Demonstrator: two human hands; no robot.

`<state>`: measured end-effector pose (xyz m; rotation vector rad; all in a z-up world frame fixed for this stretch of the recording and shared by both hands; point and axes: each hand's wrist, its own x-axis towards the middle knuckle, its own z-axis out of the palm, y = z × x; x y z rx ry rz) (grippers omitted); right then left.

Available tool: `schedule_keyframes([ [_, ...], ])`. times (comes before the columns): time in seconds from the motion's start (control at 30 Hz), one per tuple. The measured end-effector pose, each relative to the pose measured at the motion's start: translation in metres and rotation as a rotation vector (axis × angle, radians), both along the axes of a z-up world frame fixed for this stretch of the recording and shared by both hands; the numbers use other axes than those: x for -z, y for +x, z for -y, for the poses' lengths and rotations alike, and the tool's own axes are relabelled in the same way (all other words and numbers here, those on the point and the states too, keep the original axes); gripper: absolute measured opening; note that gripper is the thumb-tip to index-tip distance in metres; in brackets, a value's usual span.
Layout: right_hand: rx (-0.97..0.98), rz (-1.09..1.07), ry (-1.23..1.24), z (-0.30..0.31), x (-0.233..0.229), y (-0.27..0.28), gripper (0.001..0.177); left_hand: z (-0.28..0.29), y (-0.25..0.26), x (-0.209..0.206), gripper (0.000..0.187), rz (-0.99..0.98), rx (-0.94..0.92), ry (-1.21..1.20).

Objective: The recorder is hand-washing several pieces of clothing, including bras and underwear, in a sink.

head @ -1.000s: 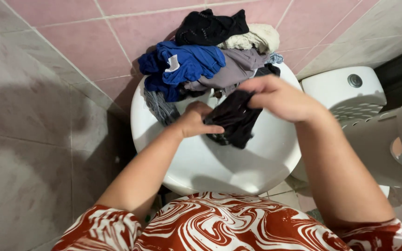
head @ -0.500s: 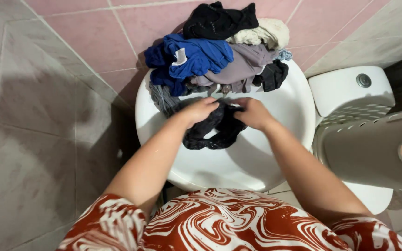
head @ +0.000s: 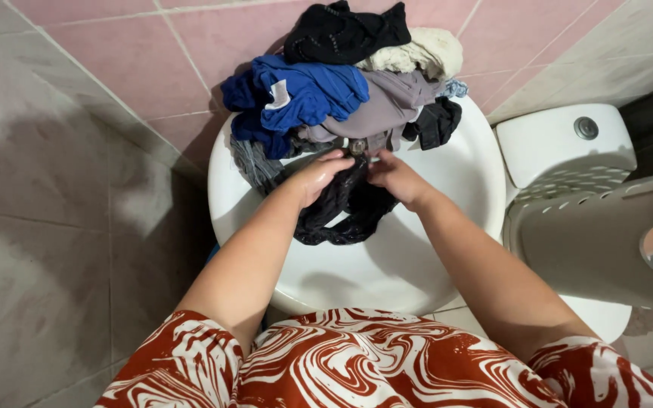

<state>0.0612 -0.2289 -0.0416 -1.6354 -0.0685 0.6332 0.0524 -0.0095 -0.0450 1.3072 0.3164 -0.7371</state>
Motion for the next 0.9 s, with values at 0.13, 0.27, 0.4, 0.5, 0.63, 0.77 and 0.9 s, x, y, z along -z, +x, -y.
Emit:
schedule_keyframes([
  [0.13, 0.015, -0.141, -0.077, 0.013, 0.010, 0.005, 0.038, 0.004, 0.004, 0.010, 0.064, 0.137, 0.049, 0.100],
  [0.27, 0.143, -0.224, 0.422, 0.029, 0.023, 0.011, 0.035, 0.007, 0.005, 0.017, 0.041, 0.427, 0.088, 0.249],
  [0.4, 0.154, -0.369, 0.406, 0.005, -0.031, -0.006, 0.031, 0.001, 0.000, 0.025, 0.036, 0.665, 0.050, 0.376],
  [0.5, 0.030, -0.377, 0.240, 0.000, -0.016, 0.000, 0.030, -0.002, -0.006, 0.027, 0.037, 0.756, -0.012, 0.497],
  [0.63, 0.048, -0.353, 0.250, -0.014, -0.013, 0.003, 0.028, -0.008, -0.025, -0.009, 0.038, 0.725, -0.043, 0.688],
  [0.77, -0.019, -0.298, 0.272, -0.021, -0.013, 0.006, 0.020, -0.017, -0.031, -0.002, 0.041, 0.660, -0.048, 0.744],
  [0.9, 0.082, -0.322, 0.285, -0.028, -0.015, 0.005, 0.012, -0.021, -0.030, 0.006, 0.038, 0.664, -0.118, 0.541],
])
